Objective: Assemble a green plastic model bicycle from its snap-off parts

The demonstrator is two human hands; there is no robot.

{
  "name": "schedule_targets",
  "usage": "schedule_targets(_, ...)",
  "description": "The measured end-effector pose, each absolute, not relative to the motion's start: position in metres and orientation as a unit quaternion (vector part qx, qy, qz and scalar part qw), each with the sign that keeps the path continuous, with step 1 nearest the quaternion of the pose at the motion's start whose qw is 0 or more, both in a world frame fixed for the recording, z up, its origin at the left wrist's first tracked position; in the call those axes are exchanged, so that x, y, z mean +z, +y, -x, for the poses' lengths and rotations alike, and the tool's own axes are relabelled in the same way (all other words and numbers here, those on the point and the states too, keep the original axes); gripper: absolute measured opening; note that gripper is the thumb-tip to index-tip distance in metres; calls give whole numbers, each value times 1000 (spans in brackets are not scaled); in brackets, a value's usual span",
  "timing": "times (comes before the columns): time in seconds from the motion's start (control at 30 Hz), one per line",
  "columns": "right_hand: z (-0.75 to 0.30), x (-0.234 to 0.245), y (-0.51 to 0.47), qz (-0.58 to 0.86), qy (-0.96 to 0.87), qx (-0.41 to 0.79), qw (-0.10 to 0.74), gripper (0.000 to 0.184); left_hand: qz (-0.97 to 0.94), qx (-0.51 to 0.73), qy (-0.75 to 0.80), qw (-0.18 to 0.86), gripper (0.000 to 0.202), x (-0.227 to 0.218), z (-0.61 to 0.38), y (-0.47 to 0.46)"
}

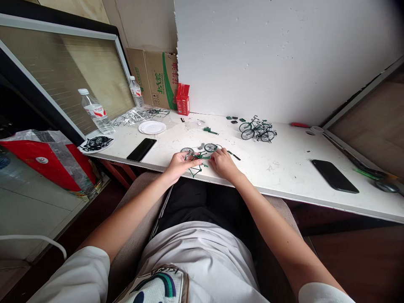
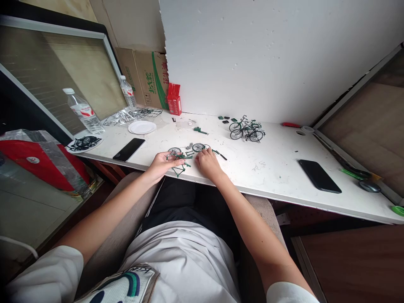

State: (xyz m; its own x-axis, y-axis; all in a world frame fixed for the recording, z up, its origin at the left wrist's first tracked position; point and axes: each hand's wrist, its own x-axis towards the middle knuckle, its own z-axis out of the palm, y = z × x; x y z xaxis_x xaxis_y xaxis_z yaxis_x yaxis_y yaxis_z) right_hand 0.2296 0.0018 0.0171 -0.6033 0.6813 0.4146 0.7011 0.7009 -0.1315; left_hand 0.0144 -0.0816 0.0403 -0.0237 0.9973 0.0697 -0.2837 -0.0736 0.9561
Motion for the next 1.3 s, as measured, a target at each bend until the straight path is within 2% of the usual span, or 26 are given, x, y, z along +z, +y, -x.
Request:
schedule_targets(0.13, -229, 15, 3, 370, -896, -2, 247, 16, -450, 584, 409, 538, 53, 42, -15, -83)
schedule_targets(0.33, -236, 38, 1, 316, -866, 157, 353, 19, -492, 527, 425, 548, 54, 52, -13, -87)
schedule_targets(0.4, -237, 50, -4, 312, -854, 198, 365, 23, -505, 507, 425, 554, 54, 52, -11, -88)
schedule_targets(0.57, -233, 70, -21, 278, -855, 285, 333, 37, -521, 475, 414, 576, 53, 47, -10, -87)
schedule_targets(0.73, -232, 77, -30, 257, -856, 352, 279, 43, -521, 413, 380, 643, 50, 51, -7, -89)
schedule_targets(0.93, -233, 82, -34, 229, -829, 452, 236, 44, -531, 395, 317, 680, 44, 60, -5, -92)
schedule_targets(1.3, -233, 96, -47, 159, -823, 506, 200, 37, -545, 359, 313, 690, 37, 69, -1, -96)
